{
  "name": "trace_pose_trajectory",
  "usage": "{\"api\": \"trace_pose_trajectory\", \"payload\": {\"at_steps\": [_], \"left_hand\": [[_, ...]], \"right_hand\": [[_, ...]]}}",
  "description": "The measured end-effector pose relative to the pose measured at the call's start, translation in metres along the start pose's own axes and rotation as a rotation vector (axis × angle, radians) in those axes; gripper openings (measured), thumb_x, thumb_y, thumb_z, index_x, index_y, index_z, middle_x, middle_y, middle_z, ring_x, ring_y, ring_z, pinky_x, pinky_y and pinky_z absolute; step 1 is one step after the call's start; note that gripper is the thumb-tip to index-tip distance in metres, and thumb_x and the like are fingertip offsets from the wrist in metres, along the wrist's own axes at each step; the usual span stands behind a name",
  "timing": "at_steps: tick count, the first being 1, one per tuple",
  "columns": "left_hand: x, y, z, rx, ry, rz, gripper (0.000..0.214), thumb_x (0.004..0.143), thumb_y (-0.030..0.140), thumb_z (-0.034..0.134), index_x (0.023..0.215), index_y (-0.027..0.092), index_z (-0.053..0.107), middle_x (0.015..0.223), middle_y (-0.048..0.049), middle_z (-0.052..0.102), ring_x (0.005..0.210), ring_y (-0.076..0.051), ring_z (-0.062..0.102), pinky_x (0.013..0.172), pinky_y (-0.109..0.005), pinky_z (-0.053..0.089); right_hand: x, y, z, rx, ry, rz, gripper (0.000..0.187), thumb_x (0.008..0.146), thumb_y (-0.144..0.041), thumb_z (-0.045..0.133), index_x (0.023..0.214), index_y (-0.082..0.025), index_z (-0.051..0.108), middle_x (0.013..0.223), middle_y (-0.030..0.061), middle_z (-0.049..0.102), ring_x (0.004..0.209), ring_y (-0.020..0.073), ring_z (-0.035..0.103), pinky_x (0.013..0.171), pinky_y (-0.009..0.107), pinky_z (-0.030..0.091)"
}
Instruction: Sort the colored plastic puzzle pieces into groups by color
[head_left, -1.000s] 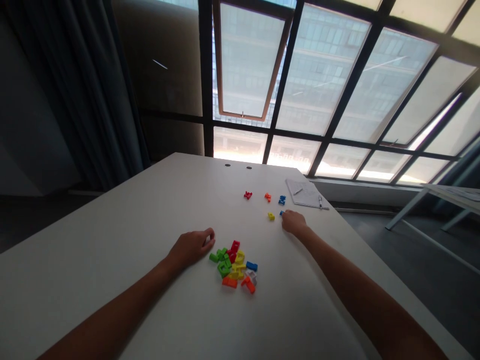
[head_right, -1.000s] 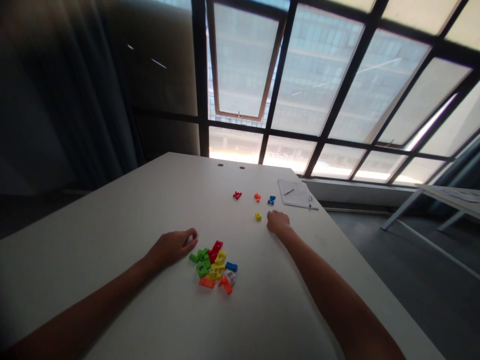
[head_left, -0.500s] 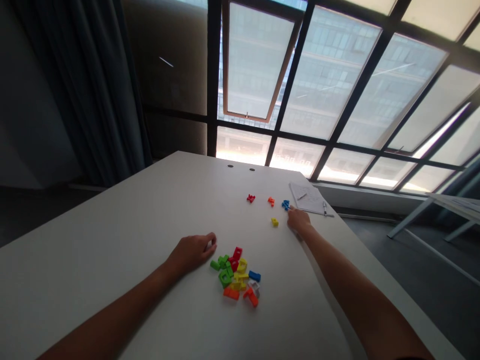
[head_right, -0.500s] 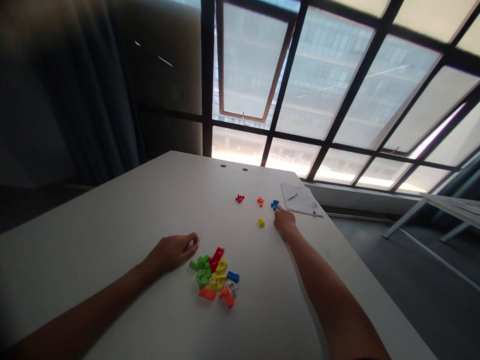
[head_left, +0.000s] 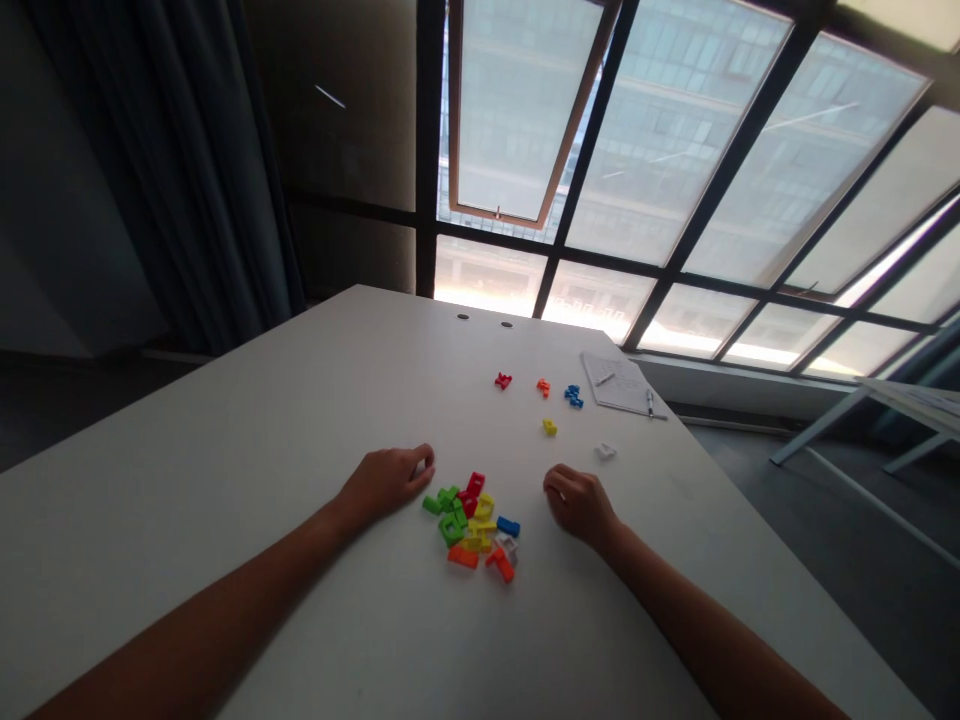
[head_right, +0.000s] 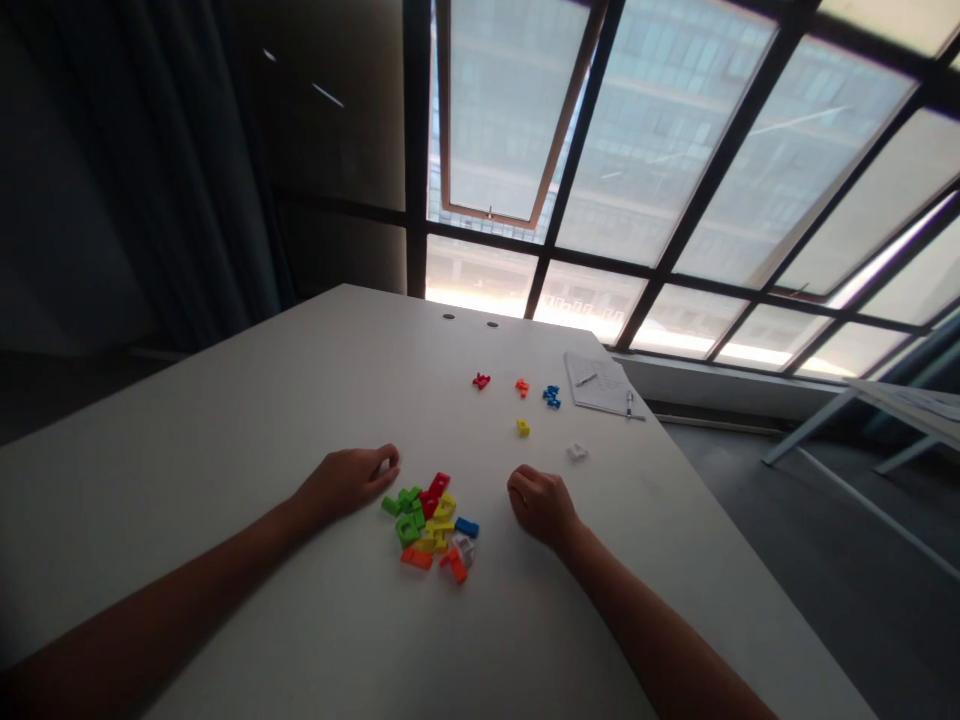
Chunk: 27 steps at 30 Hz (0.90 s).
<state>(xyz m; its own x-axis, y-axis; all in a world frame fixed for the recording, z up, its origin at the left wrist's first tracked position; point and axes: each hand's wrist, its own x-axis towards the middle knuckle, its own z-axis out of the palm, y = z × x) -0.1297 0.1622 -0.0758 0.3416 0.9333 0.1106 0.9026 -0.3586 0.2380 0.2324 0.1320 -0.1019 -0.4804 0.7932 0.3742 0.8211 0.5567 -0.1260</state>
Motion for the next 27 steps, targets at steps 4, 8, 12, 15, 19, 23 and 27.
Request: {"api": "trace_pose_trajectory", "payload": {"at_steps": [4,8,12,15,19,23,27], "left_hand": [[0.000,0.000,0.001,0.014,0.004,-0.001,0.024,0.096,0.044,0.046,0.101,0.027,0.063,0.083,-0.0013,0.072,0.071,-0.018,0.064,0.063,-0.027,0.035],[-0.001,-0.002,0.002,0.018,0.017,0.016,0.022,0.096,0.043,0.047,0.100,0.028,0.063,0.081,0.0000,0.071,0.071,-0.018,0.064,0.063,-0.027,0.034],[-0.001,0.000,0.001,0.008,0.019,0.011,0.021,0.097,0.042,0.046,0.099,0.027,0.062,0.080,0.0005,0.071,0.069,-0.017,0.063,0.061,-0.026,0.033],[-0.001,0.002,-0.001,0.003,0.010,0.000,0.021,0.097,0.040,0.046,0.098,0.026,0.062,0.080,0.0004,0.071,0.068,-0.016,0.064,0.061,-0.026,0.035],[-0.001,0.002,-0.002,0.012,0.001,-0.010,0.021,0.097,0.040,0.047,0.097,0.026,0.062,0.079,0.0005,0.071,0.069,-0.017,0.064,0.061,-0.026,0.036],[0.000,0.001,-0.001,0.014,-0.003,-0.002,0.021,0.097,0.041,0.046,0.096,0.027,0.061,0.076,0.0012,0.069,0.067,-0.017,0.063,0.061,-0.026,0.034],[0.000,0.000,0.000,0.009,-0.010,0.010,0.021,0.097,0.041,0.045,0.097,0.027,0.061,0.077,0.0013,0.069,0.067,-0.016,0.062,0.060,-0.026,0.032]], "right_hand": [[-0.023,-0.023,-0.014,0.150,-0.087,-0.242,0.043,0.093,-0.016,0.044,0.128,-0.027,0.065,0.126,0.0080,0.070,0.087,0.0150,0.070,0.079,0.027,0.051],[-0.028,-0.042,-0.021,0.142,-0.183,-0.323,0.055,0.091,-0.018,0.043,0.142,-0.034,0.056,0.140,0.0060,0.063,0.087,0.0162,0.072,0.082,0.030,0.054],[-0.024,-0.039,-0.025,0.168,-0.181,-0.270,0.047,0.092,-0.019,0.043,0.132,-0.031,0.065,0.134,0.0067,0.067,0.089,0.0161,0.072,0.081,0.028,0.054],[-0.024,-0.022,-0.030,0.173,-0.138,-0.229,0.036,0.095,-0.022,0.045,0.120,-0.026,0.070,0.119,0.0081,0.073,0.083,0.0153,0.071,0.077,0.027,0.054],[-0.026,0.003,-0.038,0.133,-0.057,-0.209,0.024,0.097,-0.025,0.050,0.107,-0.025,0.072,0.096,0.0051,0.076,0.072,0.0129,0.068,0.072,0.023,0.051],[-0.025,0.015,-0.042,0.099,-0.060,-0.185,0.023,0.099,-0.028,0.052,0.108,-0.025,0.073,0.099,0.0050,0.075,0.075,0.0132,0.068,0.073,0.023,0.050],[-0.024,0.016,-0.039,0.066,-0.085,-0.139,0.028,0.099,-0.029,0.050,0.115,-0.024,0.072,0.109,0.0078,0.073,0.084,0.0160,0.069,0.077,0.026,0.052]]}}
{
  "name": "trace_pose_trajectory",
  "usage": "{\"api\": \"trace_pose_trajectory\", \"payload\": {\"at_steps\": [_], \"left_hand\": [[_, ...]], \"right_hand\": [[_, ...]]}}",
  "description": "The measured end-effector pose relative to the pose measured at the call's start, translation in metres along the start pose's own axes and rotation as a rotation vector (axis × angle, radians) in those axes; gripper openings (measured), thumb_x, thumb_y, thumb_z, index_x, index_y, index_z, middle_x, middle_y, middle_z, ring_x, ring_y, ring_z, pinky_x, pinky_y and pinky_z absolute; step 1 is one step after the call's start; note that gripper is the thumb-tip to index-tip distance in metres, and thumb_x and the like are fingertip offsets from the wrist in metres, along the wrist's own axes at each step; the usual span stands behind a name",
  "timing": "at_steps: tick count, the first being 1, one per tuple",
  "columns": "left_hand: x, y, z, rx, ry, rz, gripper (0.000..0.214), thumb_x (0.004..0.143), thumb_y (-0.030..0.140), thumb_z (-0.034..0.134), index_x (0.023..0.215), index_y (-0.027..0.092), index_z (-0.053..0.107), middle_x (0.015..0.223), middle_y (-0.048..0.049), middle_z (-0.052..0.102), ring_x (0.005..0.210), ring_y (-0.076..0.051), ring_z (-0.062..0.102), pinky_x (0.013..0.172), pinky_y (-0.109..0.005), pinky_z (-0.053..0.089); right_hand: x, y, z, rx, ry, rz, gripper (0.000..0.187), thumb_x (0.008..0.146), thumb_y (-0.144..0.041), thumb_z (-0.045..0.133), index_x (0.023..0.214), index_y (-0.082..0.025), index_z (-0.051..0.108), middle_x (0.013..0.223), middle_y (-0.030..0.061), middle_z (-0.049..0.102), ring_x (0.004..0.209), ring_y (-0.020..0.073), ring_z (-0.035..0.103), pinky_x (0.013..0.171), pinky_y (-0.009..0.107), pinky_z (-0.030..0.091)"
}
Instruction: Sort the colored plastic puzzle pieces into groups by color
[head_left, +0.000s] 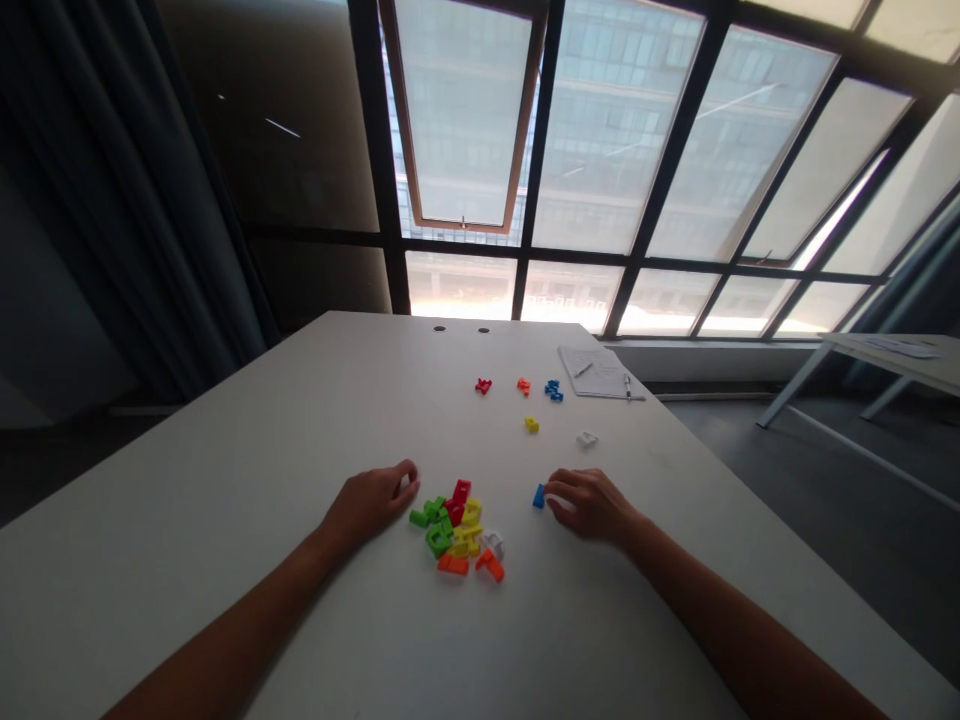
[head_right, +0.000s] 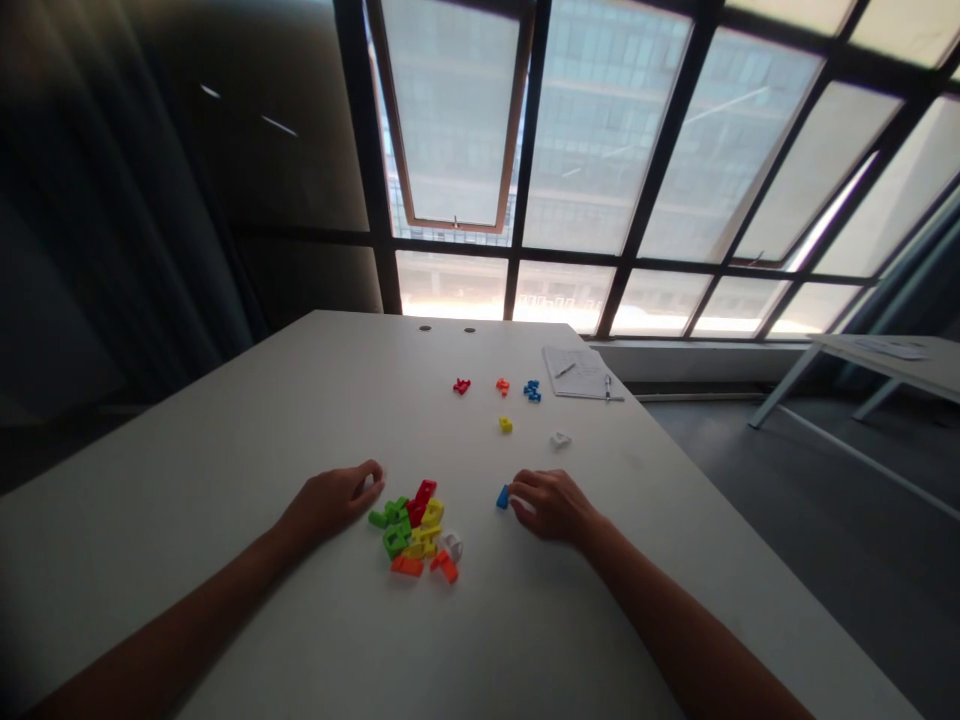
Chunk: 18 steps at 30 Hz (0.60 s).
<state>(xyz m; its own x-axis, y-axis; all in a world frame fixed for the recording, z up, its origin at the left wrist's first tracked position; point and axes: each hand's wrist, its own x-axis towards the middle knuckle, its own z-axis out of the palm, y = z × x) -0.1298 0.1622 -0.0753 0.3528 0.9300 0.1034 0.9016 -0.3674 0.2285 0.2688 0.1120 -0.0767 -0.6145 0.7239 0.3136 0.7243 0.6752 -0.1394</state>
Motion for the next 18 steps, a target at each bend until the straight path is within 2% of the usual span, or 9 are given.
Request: {"api": "trace_pose_trajectory", "payload": {"at_steps": [4,7,10,14,18], "left_hand": [[-0.001,-0.001,0.000,-0.007,0.005,0.009,0.021,0.097,0.041,0.045,0.096,0.027,0.060,0.075,0.0016,0.069,0.065,-0.016,0.061,0.059,-0.026,0.032],[-0.001,-0.001,0.000,-0.011,0.012,0.006,0.021,0.097,0.042,0.046,0.096,0.027,0.061,0.074,0.0017,0.068,0.065,-0.017,0.061,0.060,-0.027,0.032],[0.000,-0.002,0.001,-0.012,0.014,0.012,0.021,0.097,0.042,0.046,0.097,0.027,0.061,0.075,0.0016,0.068,0.065,-0.017,0.061,0.059,-0.027,0.032],[0.000,-0.003,0.002,-0.016,0.015,0.010,0.022,0.097,0.042,0.046,0.097,0.027,0.061,0.077,0.0011,0.069,0.065,-0.016,0.061,0.059,-0.026,0.032],[0.000,-0.003,0.003,-0.023,0.020,0.004,0.021,0.097,0.042,0.047,0.097,0.027,0.062,0.076,0.0015,0.069,0.065,-0.016,0.061,0.059,-0.026,0.032]], "right_hand": [[0.002,-0.005,0.002,0.073,-0.047,0.029,0.034,0.098,-0.024,0.050,0.128,-0.027,0.067,0.128,0.0076,0.069,0.097,0.0174,0.070,0.084,0.029,0.054],[0.006,-0.008,0.000,0.133,-0.085,0.062,0.034,0.099,-0.022,0.049,0.127,-0.027,0.068,0.126,0.0056,0.070,0.101,0.0168,0.070,0.091,0.029,0.053],[0.007,-0.006,-0.002,0.138,-0.090,0.107,0.034,0.100,-0.024,0.051,0.129,-0.028,0.067,0.125,0.0053,0.071,0.101,0.0165,0.071,0.090,0.028,0.054],[0.000,0.004,-0.002,0.092,-0.001,0.086,0.037,0.100,-0.027,0.056,0.136,-0.027,0.061,0.127,0.0079,0.070,0.101,0.0181,0.072,0.083,0.028,0.058],[-0.007,0.010,0.001,0.096,0.098,-0.005,0.028,0.100,-0.026,0.056,0.126,-0.025,0.068,0.122,0.0083,0.072,0.098,0.0172,0.072,0.082,0.028,0.059]]}}
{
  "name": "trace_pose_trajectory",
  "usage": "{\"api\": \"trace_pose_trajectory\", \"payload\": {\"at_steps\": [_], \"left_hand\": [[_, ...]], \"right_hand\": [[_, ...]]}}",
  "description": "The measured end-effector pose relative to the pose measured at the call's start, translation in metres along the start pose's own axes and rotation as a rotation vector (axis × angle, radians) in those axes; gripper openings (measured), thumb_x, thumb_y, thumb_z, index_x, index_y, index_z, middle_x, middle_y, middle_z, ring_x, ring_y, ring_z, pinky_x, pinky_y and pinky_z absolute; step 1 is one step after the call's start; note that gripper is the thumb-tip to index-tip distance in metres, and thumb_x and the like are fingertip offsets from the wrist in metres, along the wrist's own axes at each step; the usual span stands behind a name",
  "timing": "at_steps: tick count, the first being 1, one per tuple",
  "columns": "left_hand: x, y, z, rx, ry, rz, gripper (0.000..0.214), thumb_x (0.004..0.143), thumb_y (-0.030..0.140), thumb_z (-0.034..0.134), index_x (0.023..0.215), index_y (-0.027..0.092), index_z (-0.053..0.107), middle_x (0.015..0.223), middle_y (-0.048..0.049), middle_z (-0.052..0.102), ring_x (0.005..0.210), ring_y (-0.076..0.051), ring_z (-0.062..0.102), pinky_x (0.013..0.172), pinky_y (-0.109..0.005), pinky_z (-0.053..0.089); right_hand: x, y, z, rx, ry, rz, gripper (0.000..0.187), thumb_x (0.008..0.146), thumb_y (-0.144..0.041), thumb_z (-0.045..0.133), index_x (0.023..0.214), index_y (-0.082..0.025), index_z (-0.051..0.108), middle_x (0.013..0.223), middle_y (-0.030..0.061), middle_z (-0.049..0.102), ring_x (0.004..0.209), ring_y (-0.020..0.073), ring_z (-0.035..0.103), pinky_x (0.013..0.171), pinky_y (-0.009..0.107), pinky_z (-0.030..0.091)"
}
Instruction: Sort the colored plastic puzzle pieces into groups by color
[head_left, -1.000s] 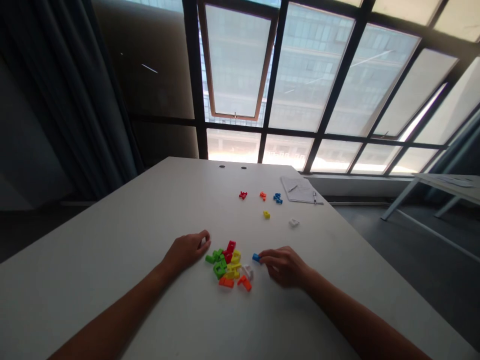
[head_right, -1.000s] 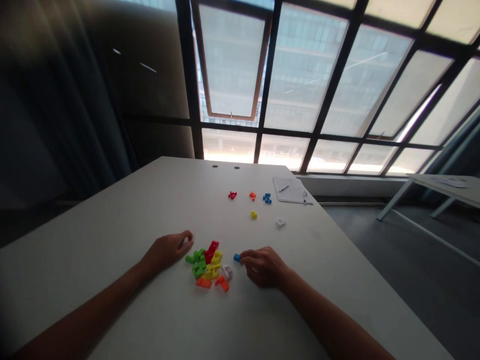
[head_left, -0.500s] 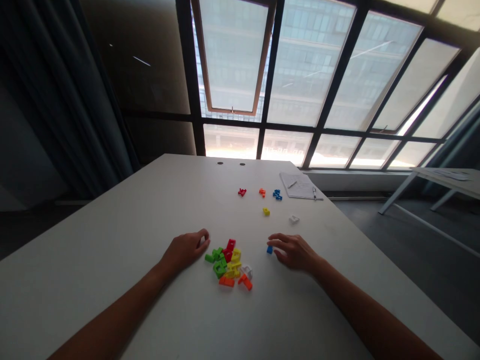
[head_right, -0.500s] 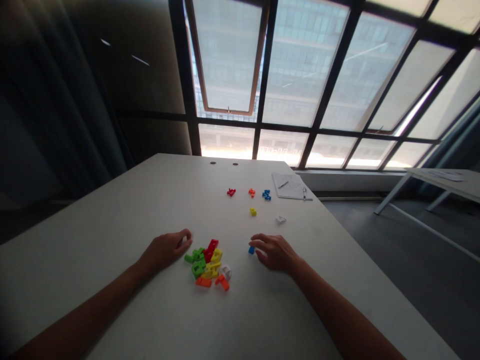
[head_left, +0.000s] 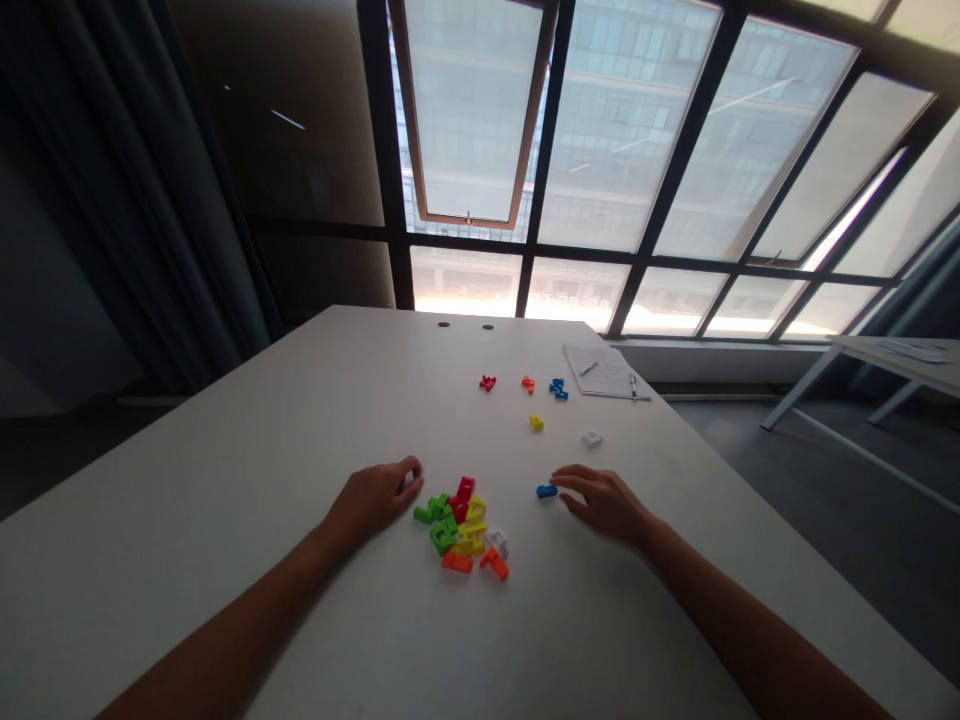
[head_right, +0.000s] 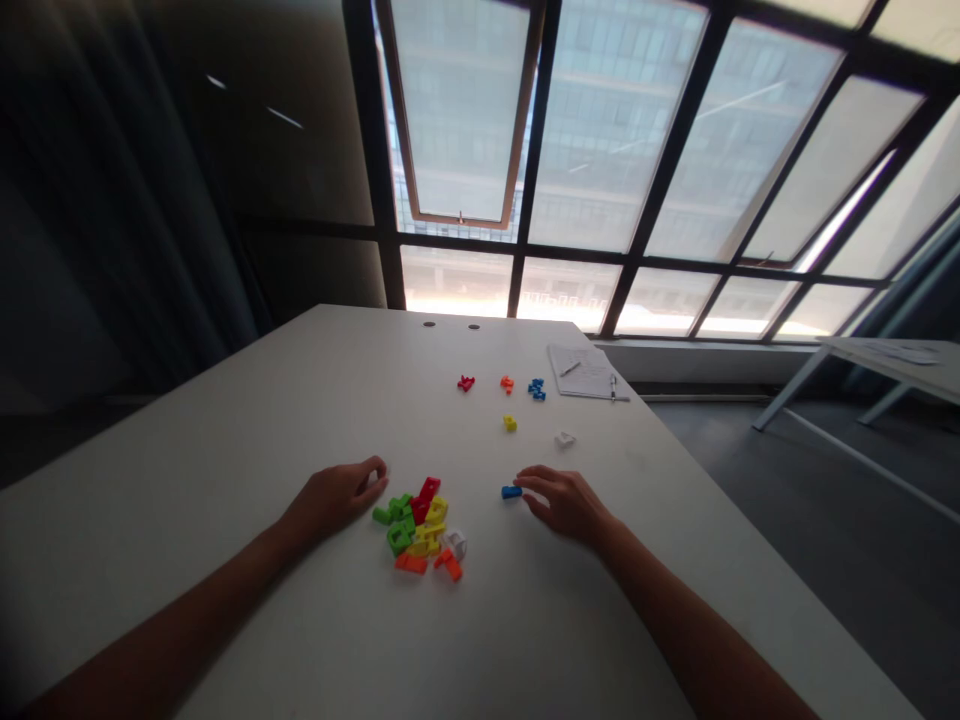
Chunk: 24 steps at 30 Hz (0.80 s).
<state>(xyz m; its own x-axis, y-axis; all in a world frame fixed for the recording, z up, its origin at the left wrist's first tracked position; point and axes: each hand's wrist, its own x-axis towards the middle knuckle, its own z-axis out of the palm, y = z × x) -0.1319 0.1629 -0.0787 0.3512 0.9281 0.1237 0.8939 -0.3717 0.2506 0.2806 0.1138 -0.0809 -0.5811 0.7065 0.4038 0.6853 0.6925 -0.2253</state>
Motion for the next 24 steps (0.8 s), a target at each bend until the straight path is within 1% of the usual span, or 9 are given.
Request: {"api": "trace_pose_trajectory", "payload": {"at_steps": [7,11,12,14,16,17,18,20,24], "left_hand": [[0.000,0.002,-0.003,0.013,-0.013,0.000,0.021,0.097,0.042,0.046,0.096,0.028,0.061,0.075,0.0023,0.069,0.065,-0.017,0.062,0.059,-0.025,0.030],[0.000,0.002,-0.003,0.017,-0.024,0.001,0.020,0.097,0.042,0.046,0.097,0.028,0.060,0.075,0.0030,0.069,0.066,-0.017,0.062,0.058,-0.025,0.030],[0.000,0.002,-0.003,0.017,-0.025,0.002,0.020,0.097,0.042,0.046,0.097,0.028,0.060,0.075,0.0030,0.069,0.066,-0.017,0.062,0.058,-0.025,0.030],[0.001,0.001,-0.002,0.018,-0.023,-0.001,0.020,0.097,0.043,0.046,0.098,0.028,0.061,0.075,0.0029,0.069,0.066,-0.017,0.062,0.058,-0.026,0.030],[0.001,0.001,-0.002,0.022,-0.026,-0.005,0.021,0.097,0.043,0.046,0.098,0.028,0.061,0.075,0.0028,0.069,0.066,-0.017,0.062,0.058,-0.026,0.030],[0.000,0.001,-0.003,0.024,-0.028,-0.007,0.021,0.097,0.043,0.046,0.098,0.028,0.061,0.075,0.0027,0.069,0.066,-0.017,0.063,0.058,-0.026,0.030],[0.000,0.002,-0.003,0.026,-0.032,-0.008,0.022,0.097,0.044,0.045,0.098,0.028,0.061,0.075,0.0027,0.069,0.066,-0.017,0.063,0.058,-0.026,0.030],[0.000,0.002,-0.004,0.028,-0.034,-0.007,0.024,0.098,0.045,0.044,0.098,0.028,0.061,0.075,0.0022,0.069,0.067,-0.017,0.063,0.059,-0.026,0.030],[0.000,0.003,-0.005,0.023,-0.035,-0.007,0.024,0.097,0.044,0.044,0.098,0.027,0.061,0.076,0.0015,0.070,0.067,-0.017,0.063,0.059,-0.026,0.030]], "right_hand": [[-0.003,0.007,-0.001,0.018,-0.037,-0.020,0.023,0.100,-0.027,0.054,0.112,-0.025,0.073,0.113,0.0061,0.074,0.093,0.0160,0.072,0.084,0.027,0.056],[-0.005,0.017,-0.003,-0.093,-0.076,0.051,0.028,0.101,-0.033,0.049,0.105,-0.022,0.075,0.110,0.0082,0.075,0.087,0.0169,0.072,0.079,0.027,0.056],[-0.004,0.018,-0.002,-0.146,-0.093,0.107,0.032,0.102,-0.035,0.046,0.109,-0.022,0.075,0.114,0.0094,0.074,0.088,0.0179,0.072,0.078,0.028,0.056],[-0.002,0.018,0.000,-0.277,-0.126,0.273,0.040,0.104,-0.038,0.041,0.128,-0.020,0.067,0.131,0.0133,0.067,0.093,0.0212,0.072,0.079,0.032,0.057],[0.001,0.016,0.003,-0.388,-0.166,0.435,0.054,0.104,-0.042,0.037,0.151,-0.018,0.046,0.152,0.0177,0.050,0.100,0.0253,0.072,0.080,0.037,0.058],[0.003,0.014,0.005,-0.420,-0.187,0.485,0.060,0.104,-0.044,0.036,0.157,-0.017,0.035,0.158,0.0189,0.040,0.103,0.0268,0.071,0.082,0.039,0.058],[0.004,0.013,0.006,-0.436,-0.208,0.509,0.064,0.104,-0.045,0.036,0.160,-0.016,0.028,0.162,0.0191,0.032,0.106,0.0277,0.071,0.083,0.040,0.058],[0.006,0.010,0.007,-0.445,-0.236,0.516,0.066,0.103,-0.046,0.035,0.161,-0.016,0.025,0.164,0.0174,0.025,0.111,0.0283,0.069,0.086,0.040,0.058],[0.007,0.008,0.008,-0.442,-0.262,0.514,0.063,0.103,-0.045,0.035,0.159,-0.017,0.031,0.164,0.0155,0.029,0.113,0.0283,0.068,0.089,0.040,0.057]]}}
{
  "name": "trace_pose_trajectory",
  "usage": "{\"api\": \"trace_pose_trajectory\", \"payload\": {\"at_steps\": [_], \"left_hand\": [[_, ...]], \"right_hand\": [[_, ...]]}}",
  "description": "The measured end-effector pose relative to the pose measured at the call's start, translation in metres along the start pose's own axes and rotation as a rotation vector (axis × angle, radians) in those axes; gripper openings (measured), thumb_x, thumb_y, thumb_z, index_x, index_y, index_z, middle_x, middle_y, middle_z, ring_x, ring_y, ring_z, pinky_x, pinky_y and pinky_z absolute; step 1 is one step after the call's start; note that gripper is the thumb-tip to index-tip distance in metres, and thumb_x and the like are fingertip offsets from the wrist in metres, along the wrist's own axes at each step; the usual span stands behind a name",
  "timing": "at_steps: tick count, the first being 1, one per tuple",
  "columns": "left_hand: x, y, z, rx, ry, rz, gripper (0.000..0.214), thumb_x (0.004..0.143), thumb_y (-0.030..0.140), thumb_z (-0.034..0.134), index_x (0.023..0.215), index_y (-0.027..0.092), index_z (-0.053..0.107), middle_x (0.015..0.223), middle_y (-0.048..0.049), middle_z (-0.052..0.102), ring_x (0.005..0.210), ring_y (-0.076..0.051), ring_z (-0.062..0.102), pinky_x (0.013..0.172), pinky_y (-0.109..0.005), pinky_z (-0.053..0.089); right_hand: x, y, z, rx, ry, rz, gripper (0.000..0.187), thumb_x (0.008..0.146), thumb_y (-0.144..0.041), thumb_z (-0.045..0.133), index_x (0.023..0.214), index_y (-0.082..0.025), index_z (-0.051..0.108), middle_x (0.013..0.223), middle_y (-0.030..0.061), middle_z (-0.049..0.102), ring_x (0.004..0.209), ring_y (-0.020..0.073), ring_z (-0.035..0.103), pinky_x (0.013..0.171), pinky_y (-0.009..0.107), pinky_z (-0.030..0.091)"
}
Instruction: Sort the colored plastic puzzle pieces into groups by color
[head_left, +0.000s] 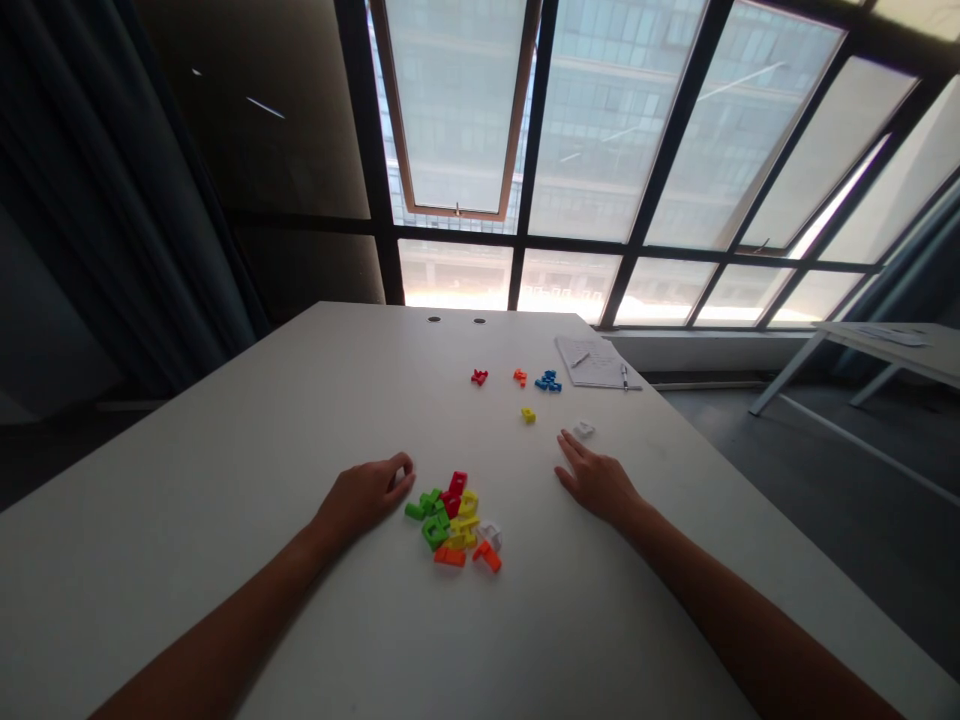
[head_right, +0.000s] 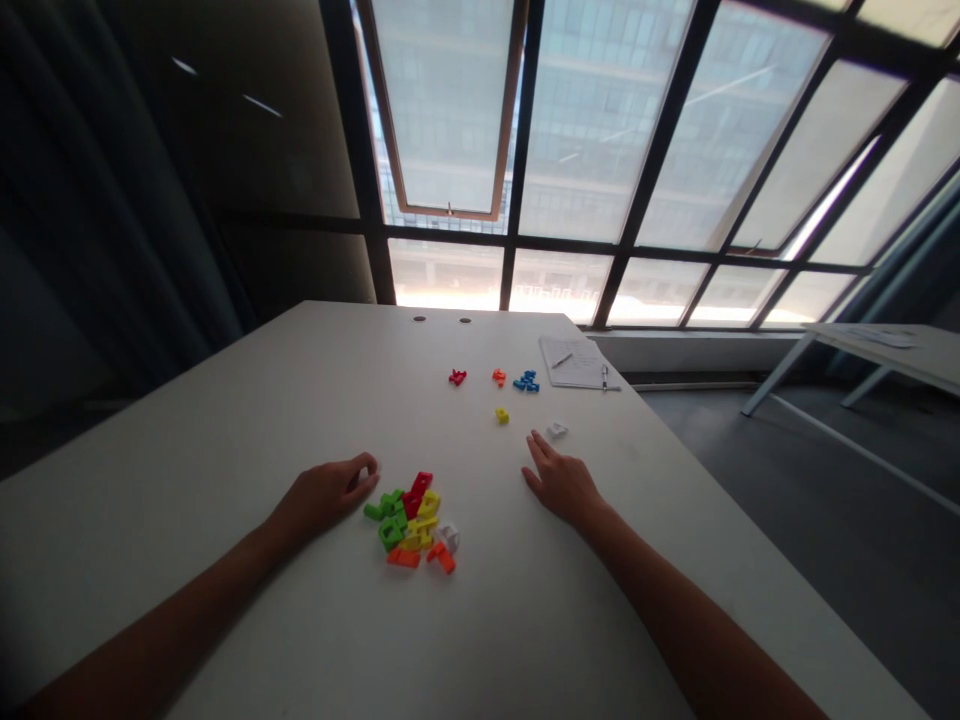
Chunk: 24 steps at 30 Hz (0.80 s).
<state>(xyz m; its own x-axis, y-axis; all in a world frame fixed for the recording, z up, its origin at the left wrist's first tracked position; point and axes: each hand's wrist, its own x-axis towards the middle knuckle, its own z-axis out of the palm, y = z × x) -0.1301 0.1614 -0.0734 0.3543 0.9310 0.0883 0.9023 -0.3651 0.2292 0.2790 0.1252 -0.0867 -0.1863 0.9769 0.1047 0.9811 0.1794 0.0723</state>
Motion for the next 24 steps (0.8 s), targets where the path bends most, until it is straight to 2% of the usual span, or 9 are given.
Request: {"api": "trace_pose_trajectory", "payload": {"at_steps": [7,10,13,16,19,24], "left_hand": [[0.000,0.001,-0.001,-0.001,-0.001,-0.005,0.021,0.097,0.042,0.046,0.097,0.028,0.061,0.076,0.0024,0.070,0.067,-0.017,0.063,0.058,-0.026,0.030],[0.000,0.001,0.000,-0.001,0.003,-0.002,0.021,0.097,0.042,0.046,0.097,0.028,0.061,0.076,0.0026,0.070,0.067,-0.016,0.063,0.058,-0.025,0.030],[0.000,0.000,0.001,0.001,0.005,0.001,0.022,0.097,0.043,0.046,0.098,0.028,0.062,0.077,0.0022,0.070,0.067,-0.016,0.063,0.058,-0.025,0.031],[0.000,0.000,0.001,0.004,0.011,-0.002,0.023,0.097,0.043,0.046,0.098,0.027,0.062,0.078,0.0015,0.070,0.068,-0.016,0.063,0.059,-0.026,0.032],[0.000,-0.001,0.002,0.006,0.018,-0.003,0.024,0.096,0.044,0.045,0.098,0.027,0.062,0.078,0.0012,0.070,0.068,-0.017,0.064,0.060,-0.026,0.034],[0.000,0.000,0.001,0.012,0.013,0.002,0.024,0.097,0.044,0.044,0.099,0.027,0.062,0.077,0.0007,0.070,0.067,-0.017,0.064,0.059,-0.026,0.034]], "right_hand": [[0.001,0.002,0.000,0.008,0.019,-0.016,0.059,0.103,-0.043,0.038,0.156,-0.018,0.038,0.160,0.0139,0.036,0.111,0.0283,0.070,0.087,0.041,0.059],[-0.001,0.000,0.001,0.059,0.076,-0.065,0.051,0.103,-0.039,0.040,0.150,-0.020,0.048,0.155,0.0119,0.047,0.110,0.0267,0.070,0.088,0.040,0.059],[-0.007,-0.012,0.000,0.187,0.171,-0.191,0.042,0.102,-0.032,0.043,0.139,-0.022,0.061,0.140,0.0097,0.063,0.110,0.0234,0.071,0.092,0.037,0.057],[-0.017,-0.035,-0.003,0.340,0.188,-0.449,0.036,0.101,-0.028,0.046,0.131,-0.025,0.066,0.130,0.0073,0.070,0.103,0.0192,0.073,0.087,0.031,0.058],[-0.028,-0.062,-0.011,0.429,0.145,-0.658,0.036,0.101,-0.027,0.046,0.133,-0.026,0.064,0.132,0.0071,0.069,0.099,0.0178,0.074,0.080,0.028,0.057],[-0.033,-0.095,-0.034,0.391,0.044,-0.663,0.053,0.101,-0.030,0.042,0.154,-0.025,0.042,0.152,0.0118,0.051,0.104,0.0218,0.072,0.079,0.030,0.056]]}}
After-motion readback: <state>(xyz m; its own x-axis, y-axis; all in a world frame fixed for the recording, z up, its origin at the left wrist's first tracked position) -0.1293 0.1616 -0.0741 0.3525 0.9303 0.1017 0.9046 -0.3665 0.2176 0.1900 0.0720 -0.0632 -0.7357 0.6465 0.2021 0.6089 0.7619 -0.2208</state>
